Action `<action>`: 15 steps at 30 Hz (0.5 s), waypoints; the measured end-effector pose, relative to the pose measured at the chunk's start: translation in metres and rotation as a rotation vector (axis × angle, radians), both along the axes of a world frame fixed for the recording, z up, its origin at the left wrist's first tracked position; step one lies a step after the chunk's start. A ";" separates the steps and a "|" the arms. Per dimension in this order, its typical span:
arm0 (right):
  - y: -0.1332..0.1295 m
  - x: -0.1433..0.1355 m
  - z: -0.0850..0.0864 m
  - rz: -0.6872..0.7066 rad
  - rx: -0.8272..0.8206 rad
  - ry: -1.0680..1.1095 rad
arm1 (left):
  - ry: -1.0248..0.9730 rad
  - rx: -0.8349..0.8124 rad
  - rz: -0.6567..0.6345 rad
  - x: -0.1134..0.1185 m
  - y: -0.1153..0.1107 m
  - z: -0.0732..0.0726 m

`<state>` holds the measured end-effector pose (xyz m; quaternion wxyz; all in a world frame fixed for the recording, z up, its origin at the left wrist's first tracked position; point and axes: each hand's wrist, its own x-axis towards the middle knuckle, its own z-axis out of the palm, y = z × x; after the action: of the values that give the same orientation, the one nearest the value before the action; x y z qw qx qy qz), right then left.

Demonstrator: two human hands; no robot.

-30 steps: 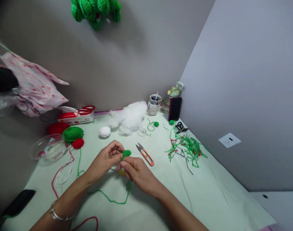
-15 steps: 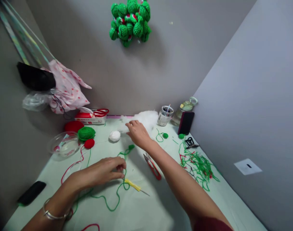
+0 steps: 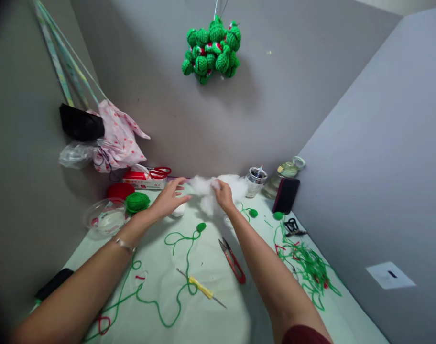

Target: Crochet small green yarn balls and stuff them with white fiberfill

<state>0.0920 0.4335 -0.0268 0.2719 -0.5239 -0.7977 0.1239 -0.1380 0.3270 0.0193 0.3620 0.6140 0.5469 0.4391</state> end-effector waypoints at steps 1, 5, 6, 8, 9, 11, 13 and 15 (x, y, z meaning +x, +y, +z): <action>-0.001 0.000 -0.002 0.016 0.003 0.021 | -0.011 -0.012 0.012 0.007 0.015 0.000; -0.009 -0.008 -0.011 0.061 0.041 0.069 | -0.049 -0.098 0.024 0.043 0.055 -0.004; -0.011 -0.010 -0.013 0.058 0.057 0.069 | -0.055 -0.112 0.023 0.051 0.060 -0.007; -0.014 -0.013 -0.015 0.051 0.089 0.054 | -0.061 -0.136 0.028 0.062 0.066 -0.013; -0.015 -0.014 -0.015 0.052 0.102 0.041 | -0.062 -0.148 0.036 0.063 0.068 -0.015; -0.017 -0.014 -0.015 0.064 0.113 -0.001 | -0.064 -0.173 0.068 0.058 0.073 -0.016; -0.018 -0.011 -0.016 0.073 0.104 -0.058 | -0.068 -0.187 0.137 0.044 0.080 -0.014; -0.019 -0.008 -0.017 0.070 0.081 -0.113 | -0.075 -0.186 0.225 0.027 0.088 -0.008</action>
<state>0.0835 0.4150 -0.0443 0.2428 -0.4905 -0.8339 0.0710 -0.1107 0.4153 0.0111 0.3859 0.4960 0.6367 0.4468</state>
